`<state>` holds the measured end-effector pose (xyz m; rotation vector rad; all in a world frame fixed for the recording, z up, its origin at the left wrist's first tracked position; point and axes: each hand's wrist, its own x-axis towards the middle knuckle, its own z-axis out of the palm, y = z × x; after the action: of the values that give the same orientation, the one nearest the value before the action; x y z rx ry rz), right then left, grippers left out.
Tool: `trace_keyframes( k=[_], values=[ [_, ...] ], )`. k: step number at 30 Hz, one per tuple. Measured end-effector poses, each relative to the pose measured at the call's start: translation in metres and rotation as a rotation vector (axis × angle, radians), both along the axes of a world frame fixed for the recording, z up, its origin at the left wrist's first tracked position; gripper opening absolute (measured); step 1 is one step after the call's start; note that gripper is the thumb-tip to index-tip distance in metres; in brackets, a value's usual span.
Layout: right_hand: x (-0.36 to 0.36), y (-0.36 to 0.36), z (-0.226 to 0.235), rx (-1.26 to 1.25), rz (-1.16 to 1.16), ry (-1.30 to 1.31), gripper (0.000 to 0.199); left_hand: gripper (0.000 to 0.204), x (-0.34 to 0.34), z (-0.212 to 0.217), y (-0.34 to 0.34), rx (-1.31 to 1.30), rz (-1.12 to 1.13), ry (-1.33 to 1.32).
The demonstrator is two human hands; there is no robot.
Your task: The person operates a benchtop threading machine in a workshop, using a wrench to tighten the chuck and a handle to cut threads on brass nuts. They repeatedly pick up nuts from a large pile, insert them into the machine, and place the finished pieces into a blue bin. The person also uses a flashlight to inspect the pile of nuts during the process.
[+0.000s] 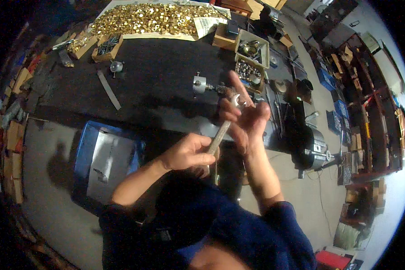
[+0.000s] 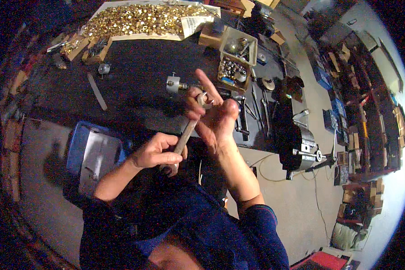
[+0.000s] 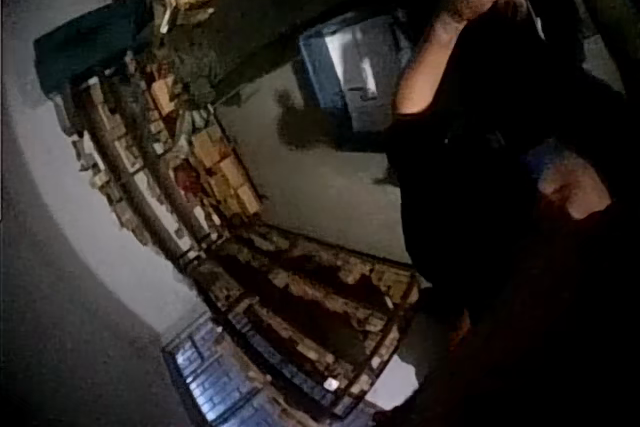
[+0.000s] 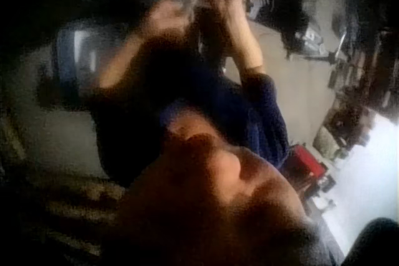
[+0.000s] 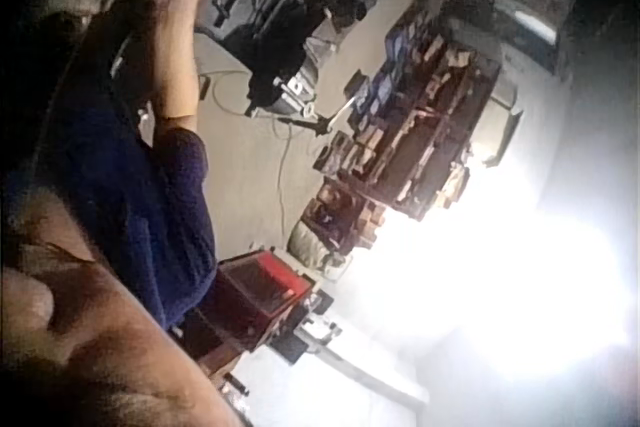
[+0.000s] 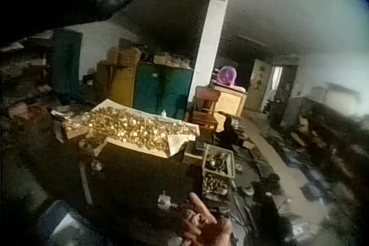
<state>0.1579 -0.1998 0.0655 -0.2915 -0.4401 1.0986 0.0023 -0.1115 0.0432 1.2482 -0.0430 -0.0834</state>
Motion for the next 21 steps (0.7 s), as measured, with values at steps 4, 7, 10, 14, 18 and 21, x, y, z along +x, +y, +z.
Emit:
trace_keyframes(
  k=[4, 7, 10, 14, 18, 21],
  values=[
    [0.006, -0.01, 0.0, -0.12, -0.294, -0.296, 0.093, 0.016, 0.0, -0.001, 0.004, 0.02, 0.026, -0.023],
    [0.017, -0.027, 0.007, -0.236, -0.917, -1.301, 0.067, 0.011, -0.009, -0.005, 0.013, 0.046, 0.012, 0.004],
    [0.001, -0.043, 0.026, 0.121, -0.728, -2.125, 0.056, 0.011, -0.007, -0.014, 0.015, 0.264, 0.085, -0.195],
    [-0.017, -0.029, 0.005, 0.18, -0.461, -2.422, 0.074, 0.021, 0.001, 0.01, 0.004, 0.585, 0.241, -0.596],
    [-0.018, -0.026, 0.003, -0.055, -0.382, -2.165, 0.076, 0.017, 0.003, 0.011, 0.014, 0.441, 0.131, -0.371],
    [-0.006, -0.026, 0.02, -0.147, -0.422, -1.752, 0.054, 0.023, 0.01, 0.001, 0.05, 0.187, 0.328, -0.144]
  ],
)
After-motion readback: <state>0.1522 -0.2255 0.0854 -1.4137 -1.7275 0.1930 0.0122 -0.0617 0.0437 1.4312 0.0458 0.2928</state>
